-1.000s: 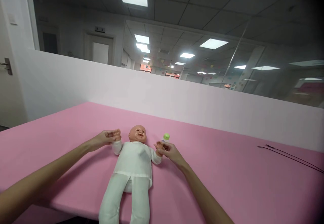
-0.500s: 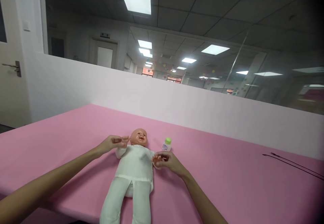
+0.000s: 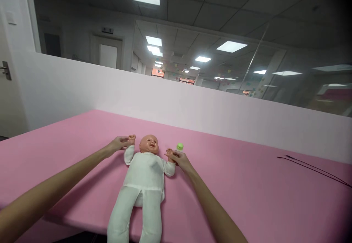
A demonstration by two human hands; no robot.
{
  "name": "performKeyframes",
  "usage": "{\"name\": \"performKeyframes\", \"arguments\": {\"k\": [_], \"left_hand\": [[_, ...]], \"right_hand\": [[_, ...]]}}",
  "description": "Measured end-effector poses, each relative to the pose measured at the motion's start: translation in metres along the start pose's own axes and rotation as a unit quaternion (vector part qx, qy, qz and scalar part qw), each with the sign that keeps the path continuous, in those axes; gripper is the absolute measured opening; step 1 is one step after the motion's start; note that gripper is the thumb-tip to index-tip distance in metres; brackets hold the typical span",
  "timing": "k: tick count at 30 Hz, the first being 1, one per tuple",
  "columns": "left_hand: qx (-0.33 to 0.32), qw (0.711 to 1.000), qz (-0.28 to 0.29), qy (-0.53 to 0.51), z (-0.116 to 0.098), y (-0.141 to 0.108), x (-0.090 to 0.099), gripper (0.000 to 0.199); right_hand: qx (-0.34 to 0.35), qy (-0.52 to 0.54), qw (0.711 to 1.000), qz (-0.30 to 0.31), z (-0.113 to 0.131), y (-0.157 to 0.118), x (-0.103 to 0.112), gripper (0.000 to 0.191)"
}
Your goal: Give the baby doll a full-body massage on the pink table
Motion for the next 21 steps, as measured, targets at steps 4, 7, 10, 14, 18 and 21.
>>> {"name": "performKeyframes", "arguments": {"k": [4, 7, 10, 14, 18, 21], "left_hand": [[-0.124, 0.970, 0.139, 0.154, -0.020, -0.067, -0.015, 0.025], [-0.195, 0.915, 0.203, 0.289, -0.007, -0.106, -0.042, 0.019], [-0.227, 0.906, 0.165, 0.318, 0.010, -0.119, -0.055, 0.021], [-0.142, 0.966, -0.010, 0.218, 0.020, -0.109, -0.033, 0.038], [-0.060, 0.959, -0.203, 0.190, 0.023, -0.102, 0.008, 0.080], [0.026, 0.936, -0.242, 0.255, 0.034, -0.099, 0.027, 0.070]], "right_hand": [[0.064, -0.093, 0.977, 0.180, 0.009, -0.059, -0.014, 0.032], [0.097, -0.178, 0.945, 0.256, 0.005, -0.089, -0.032, 0.024], [0.104, -0.190, 0.944, 0.250, 0.006, -0.094, -0.040, 0.023], [0.070, -0.106, 0.980, 0.156, 0.013, -0.081, -0.020, 0.034], [0.033, 0.000, 0.997, -0.076, -0.003, -0.068, 0.024, 0.048], [-0.031, 0.054, 0.982, -0.177, -0.036, -0.066, 0.047, 0.053]]}}
Point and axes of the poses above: each hand's wrist, its own y-axis towards the middle knuckle, its own x-axis out of the back of the hand, z = x × y, the point moved 4 cm from there along y, towards the middle knuckle, and after that the axes turned 13 degrees about z, right-handed, at the moved point
